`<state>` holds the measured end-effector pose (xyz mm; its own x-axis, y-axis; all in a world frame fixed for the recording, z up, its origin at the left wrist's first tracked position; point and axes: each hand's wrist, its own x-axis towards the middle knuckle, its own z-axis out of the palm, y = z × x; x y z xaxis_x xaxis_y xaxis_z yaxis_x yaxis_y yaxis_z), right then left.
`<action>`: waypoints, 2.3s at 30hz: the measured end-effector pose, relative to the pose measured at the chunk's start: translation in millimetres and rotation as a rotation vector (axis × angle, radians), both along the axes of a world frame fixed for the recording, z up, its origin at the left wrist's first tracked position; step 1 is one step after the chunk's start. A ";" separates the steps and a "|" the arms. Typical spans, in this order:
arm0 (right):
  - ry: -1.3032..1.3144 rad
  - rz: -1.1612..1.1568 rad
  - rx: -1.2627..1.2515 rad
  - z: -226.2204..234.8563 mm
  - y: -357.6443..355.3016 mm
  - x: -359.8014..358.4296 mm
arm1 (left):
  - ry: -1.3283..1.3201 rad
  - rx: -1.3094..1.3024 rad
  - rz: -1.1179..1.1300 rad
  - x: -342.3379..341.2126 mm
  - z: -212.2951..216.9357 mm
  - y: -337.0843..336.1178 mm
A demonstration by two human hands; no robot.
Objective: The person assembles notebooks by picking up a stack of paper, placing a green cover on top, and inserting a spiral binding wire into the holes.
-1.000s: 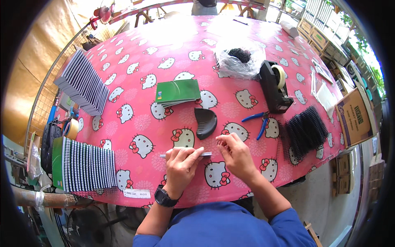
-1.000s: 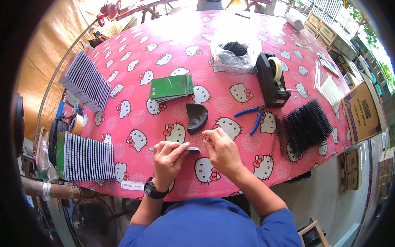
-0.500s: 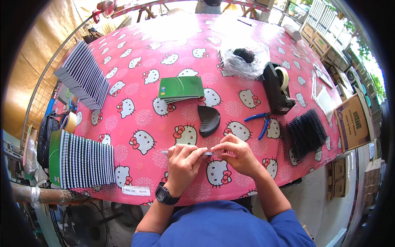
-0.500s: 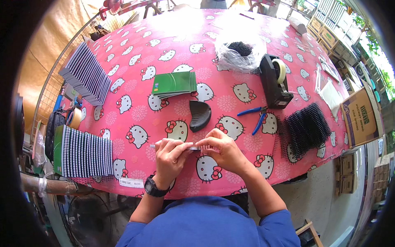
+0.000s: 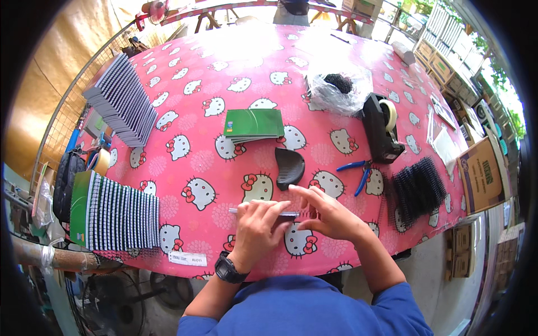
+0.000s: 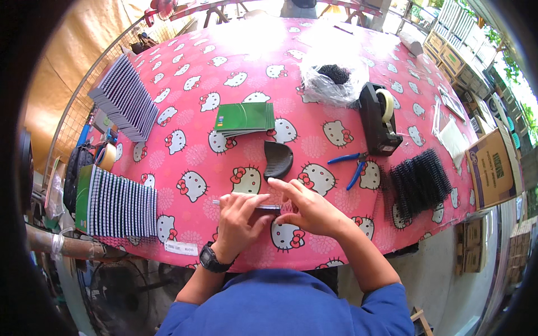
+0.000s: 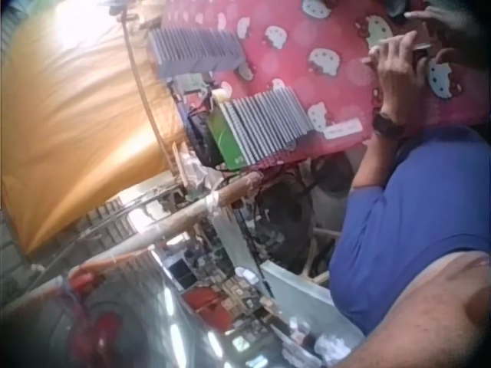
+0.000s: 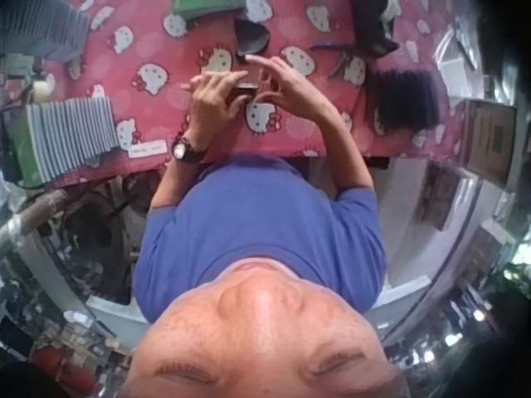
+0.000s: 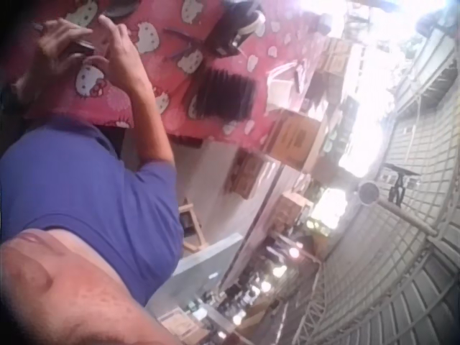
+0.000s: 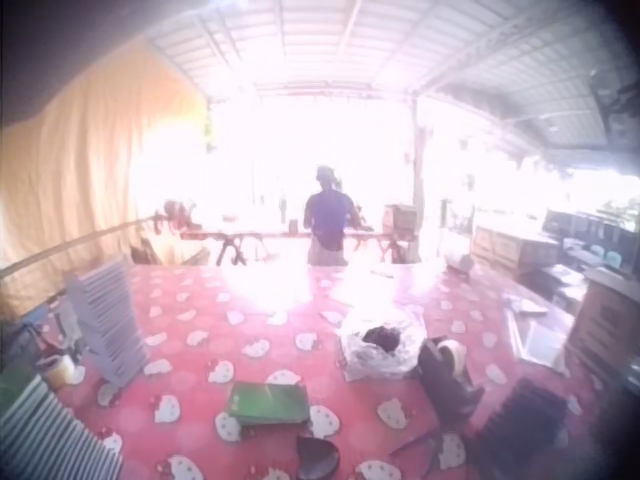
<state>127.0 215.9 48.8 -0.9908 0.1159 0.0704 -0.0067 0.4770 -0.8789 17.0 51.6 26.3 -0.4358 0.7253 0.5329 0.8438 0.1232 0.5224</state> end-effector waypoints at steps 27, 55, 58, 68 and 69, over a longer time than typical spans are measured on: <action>0.058 0.044 0.481 -49.1 55.3 -42.0 | 0.072 -0.051 -0.171 -3.9 0.4 -3.5; -0.085 -0.355 0.529 -46.4 -32.9 26.0 | 0.114 -0.320 -0.172 -34.4 -35.6 -0.5; -0.161 -0.409 0.120 -52.8 -27.7 28.5 | 0.072 -0.280 -0.194 -31.4 -28.6 0.9; -0.075 -0.103 0.207 -3.9 -8.2 24.2 | 0.273 -0.345 -0.126 -38.3 8.7 -1.4; -0.076 -0.154 0.237 2.2 -3.5 21.3 | 0.246 -0.435 -0.098 -36.2 9.1 -4.4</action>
